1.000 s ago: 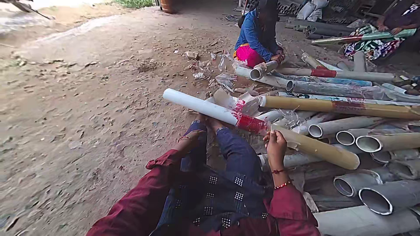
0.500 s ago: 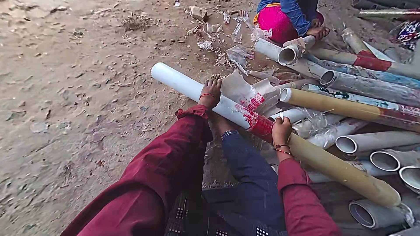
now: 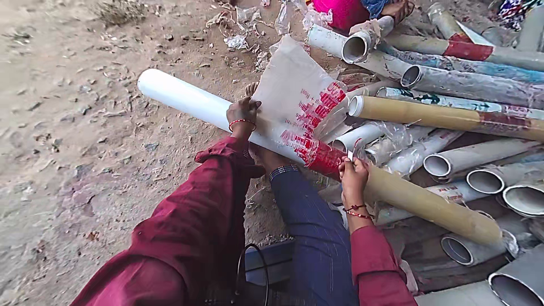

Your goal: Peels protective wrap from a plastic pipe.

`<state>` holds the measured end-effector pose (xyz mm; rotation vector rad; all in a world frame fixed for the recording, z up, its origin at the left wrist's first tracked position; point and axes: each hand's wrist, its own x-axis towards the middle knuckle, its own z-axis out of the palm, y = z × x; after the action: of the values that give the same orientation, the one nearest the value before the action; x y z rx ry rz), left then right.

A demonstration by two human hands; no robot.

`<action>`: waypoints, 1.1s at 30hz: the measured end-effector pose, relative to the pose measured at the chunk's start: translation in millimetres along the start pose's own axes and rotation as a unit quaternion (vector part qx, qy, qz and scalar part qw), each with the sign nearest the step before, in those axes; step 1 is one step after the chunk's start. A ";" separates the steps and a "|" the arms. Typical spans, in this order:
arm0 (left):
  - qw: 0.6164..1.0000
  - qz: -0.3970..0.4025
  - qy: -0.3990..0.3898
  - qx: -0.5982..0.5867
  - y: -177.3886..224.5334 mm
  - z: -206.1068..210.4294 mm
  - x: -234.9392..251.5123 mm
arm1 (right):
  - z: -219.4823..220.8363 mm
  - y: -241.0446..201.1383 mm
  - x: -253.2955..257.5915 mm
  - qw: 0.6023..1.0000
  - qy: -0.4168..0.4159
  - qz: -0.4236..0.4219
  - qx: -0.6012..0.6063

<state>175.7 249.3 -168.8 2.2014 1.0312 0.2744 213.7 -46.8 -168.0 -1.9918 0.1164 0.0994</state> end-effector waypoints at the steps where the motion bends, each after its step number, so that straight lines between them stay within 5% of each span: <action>1: 0.999 0.036 0.018 -0.006 -1.9 -7.6 -17.8 | -7.6 -5.4 -11.5 0.998 0.022 -0.031 0.047; 5: 0.971 0.205 0.118 -0.041 -1.1 -36.6 -86.9 | -62.1 -31.5 -57.6 0.961 0.121 -0.178 0.175; 10: 0.916 0.324 0.218 -0.086 29.2 -72.4 -174.9 | -136.3 -46.5 -102.2 0.926 0.209 -0.201 0.243; 15: 0.830 0.452 0.302 -0.120 43.3 -113.0 -270.5 | -157.4 -53.3 -131.6 0.926 0.196 -0.210 0.245; 20: 0.774 0.541 0.264 -0.198 64.6 -144.5 -337.8 | -158.1 -61.0 -152.4 0.921 0.162 -0.246 0.256; 23: 0.768 0.564 0.206 -0.223 61.9 -150.9 -362.2 | -160.1 -51.7 -151.9 0.891 0.243 -0.208 0.321; 25: 0.776 0.558 0.192 -0.223 44.7 -144.4 -366.6 | -162.2 -33.3 -145.7 0.909 0.253 -0.128 0.306; 28: 0.808 0.476 0.192 -0.291 15.0 -130.7 -357.4 | -152.0 1.9 -134.0 0.965 0.199 -0.043 0.167; 33: 0.805 0.483 0.200 -0.279 11.6 -133.9 -361.6 | -149.5 3.8 -140.4 0.982 0.179 -0.053 0.016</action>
<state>-117.3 41.5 -28.2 1.9314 -0.1294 1.3526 76.5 -179.5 -92.8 -1.9616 0.2410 -0.3297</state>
